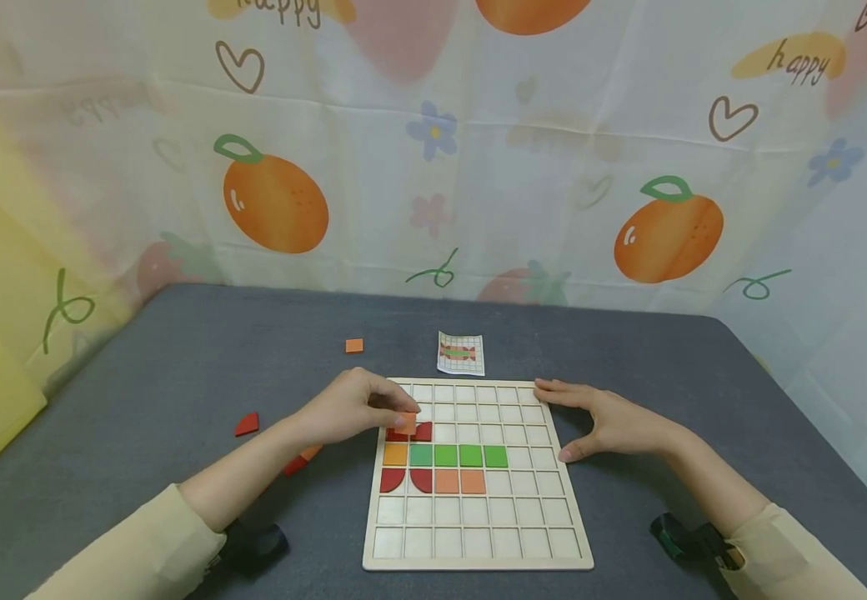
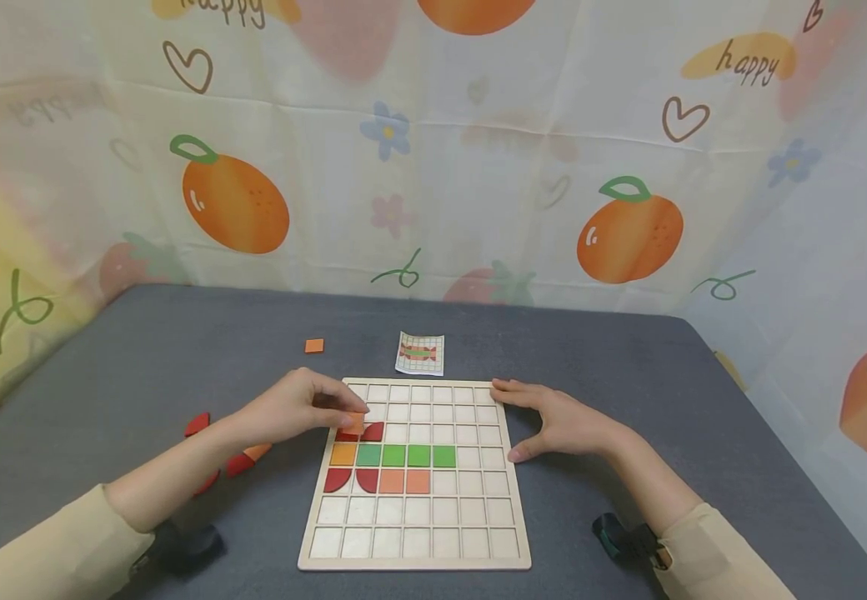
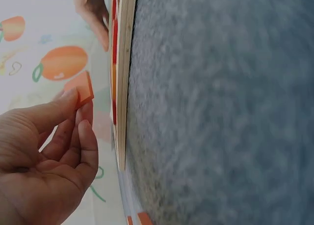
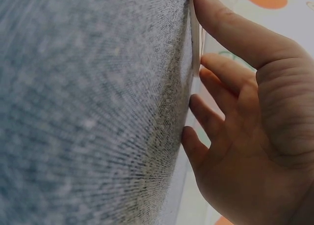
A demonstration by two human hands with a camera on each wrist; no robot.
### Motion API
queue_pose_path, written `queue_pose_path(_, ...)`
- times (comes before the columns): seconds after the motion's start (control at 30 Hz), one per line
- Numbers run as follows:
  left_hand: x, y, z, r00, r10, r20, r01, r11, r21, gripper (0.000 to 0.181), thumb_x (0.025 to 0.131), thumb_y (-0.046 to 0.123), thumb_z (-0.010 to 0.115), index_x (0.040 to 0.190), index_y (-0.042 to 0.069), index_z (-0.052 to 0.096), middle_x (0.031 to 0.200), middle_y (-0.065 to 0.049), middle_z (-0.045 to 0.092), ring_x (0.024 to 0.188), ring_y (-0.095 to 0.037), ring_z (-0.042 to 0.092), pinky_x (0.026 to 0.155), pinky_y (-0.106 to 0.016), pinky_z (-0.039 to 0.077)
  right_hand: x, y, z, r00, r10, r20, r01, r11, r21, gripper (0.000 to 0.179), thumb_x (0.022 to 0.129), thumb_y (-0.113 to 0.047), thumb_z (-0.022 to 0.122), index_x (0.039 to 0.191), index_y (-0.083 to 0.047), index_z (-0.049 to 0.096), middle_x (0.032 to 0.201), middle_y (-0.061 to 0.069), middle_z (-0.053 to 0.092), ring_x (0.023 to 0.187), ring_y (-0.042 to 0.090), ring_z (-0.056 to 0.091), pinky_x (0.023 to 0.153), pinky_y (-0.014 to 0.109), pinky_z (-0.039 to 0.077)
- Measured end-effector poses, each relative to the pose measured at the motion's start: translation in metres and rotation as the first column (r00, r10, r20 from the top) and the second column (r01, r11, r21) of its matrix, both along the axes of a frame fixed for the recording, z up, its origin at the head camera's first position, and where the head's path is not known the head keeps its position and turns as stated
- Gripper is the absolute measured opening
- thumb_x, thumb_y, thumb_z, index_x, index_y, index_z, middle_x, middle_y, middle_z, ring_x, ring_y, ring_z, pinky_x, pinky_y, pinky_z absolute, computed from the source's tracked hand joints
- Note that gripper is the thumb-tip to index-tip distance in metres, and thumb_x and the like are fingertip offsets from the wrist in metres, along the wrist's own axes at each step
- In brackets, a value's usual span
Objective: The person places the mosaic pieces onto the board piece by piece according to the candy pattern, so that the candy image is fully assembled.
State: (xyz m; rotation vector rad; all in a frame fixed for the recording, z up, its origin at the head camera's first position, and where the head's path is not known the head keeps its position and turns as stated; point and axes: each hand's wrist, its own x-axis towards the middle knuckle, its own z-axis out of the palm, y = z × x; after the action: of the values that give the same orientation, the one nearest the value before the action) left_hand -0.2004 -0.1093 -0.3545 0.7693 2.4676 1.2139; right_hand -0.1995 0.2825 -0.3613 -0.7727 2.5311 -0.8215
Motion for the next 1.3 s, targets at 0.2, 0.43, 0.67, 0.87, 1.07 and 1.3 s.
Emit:
queue_pose_path(0.2,0.002,0.016,0.004,0.999,0.021,0.025,-0.022,0.999,0.041,0.019,0.087,0.016,0.075,0.105,0.011,0.076,0.096,-0.003,0.077,0.081,-0.008,0.068,0.077,-0.028,0.054,0.0,0.0,0.0,1.0,0.003,0.002,-0.003,1.0,0.001,0.096,0.076,-0.045,0.081,0.154,-0.014,0.035,0.166,0.01,0.023,0.153,0.043,0.015,0.114,0.07,0.02)
queue_pose_path(0.43,0.003,0.035,-0.002,0.998,0.064,0.023,-0.065,0.996,0.061,0.013,0.084,0.014,0.078,0.097,0.013,0.077,0.088,-0.003,0.077,0.074,-0.007,0.065,0.068,-0.026,0.052,0.0,-0.001,0.0,1.0,0.004,0.002,-0.004,1.0,0.005,0.095,0.076,-0.045,0.081,0.154,-0.015,0.036,0.165,0.01,0.023,0.153,0.043,0.016,0.114,0.07,0.02)
queue_pose_path(0.67,0.004,0.049,-0.008,0.997,0.073,-0.009,-0.072,0.995,0.073,0.008,0.082,0.013,0.078,0.09,0.011,0.077,0.085,-0.004,0.076,0.07,-0.006,0.062,0.066,-0.024,0.05,0.0,-0.001,0.0,1.0,0.001,0.001,-0.001,1.0,0.008,0.095,0.076,-0.046,0.081,0.154,-0.015,0.036,0.165,0.01,0.024,0.153,0.043,0.016,0.114,0.07,0.02)
queue_pose_path(0.87,0.006,0.054,-0.013,0.996,0.087,-0.016,-0.086,0.993,0.076,0.005,0.082,0.01,0.078,0.087,0.01,0.076,0.081,-0.004,0.075,0.068,-0.006,0.061,0.065,-0.023,0.05,0.0,-0.001,0.0,1.0,-0.005,-0.002,0.005,1.0,0.011,0.095,0.076,-0.046,0.081,0.154,-0.016,0.036,0.165,0.009,0.024,0.153,0.043,0.016,0.114,0.07,0.02)
queue_pose_path(1.07,0.007,0.056,-0.017,0.994,0.098,-0.043,-0.094,0.992,0.082,0.004,0.083,0.01,0.077,0.088,0.01,0.076,0.081,-0.005,0.075,0.069,-0.005,0.06,0.066,-0.021,0.05,0.0,0.0,0.0,1.0,-0.005,-0.003,0.005,1.0,0.008,0.095,0.075,-0.046,0.081,0.153,-0.016,0.036,0.166,0.009,0.024,0.153,0.043,0.015,0.114,0.07,0.02)
queue_pose_path(1.3,0.007,0.058,-0.02,0.992,0.106,-0.063,-0.104,0.994,0.037,0.006,0.083,0.011,0.077,0.089,0.009,0.077,0.081,-0.004,0.073,0.066,-0.004,0.058,0.062,-0.02,0.047,0.0,0.0,0.0,1.0,-0.007,0.005,0.007,1.0,0.006,0.095,0.076,-0.046,0.081,0.154,-0.016,0.036,0.166,0.009,0.024,0.153,0.043,0.015,0.114,0.071,0.019)
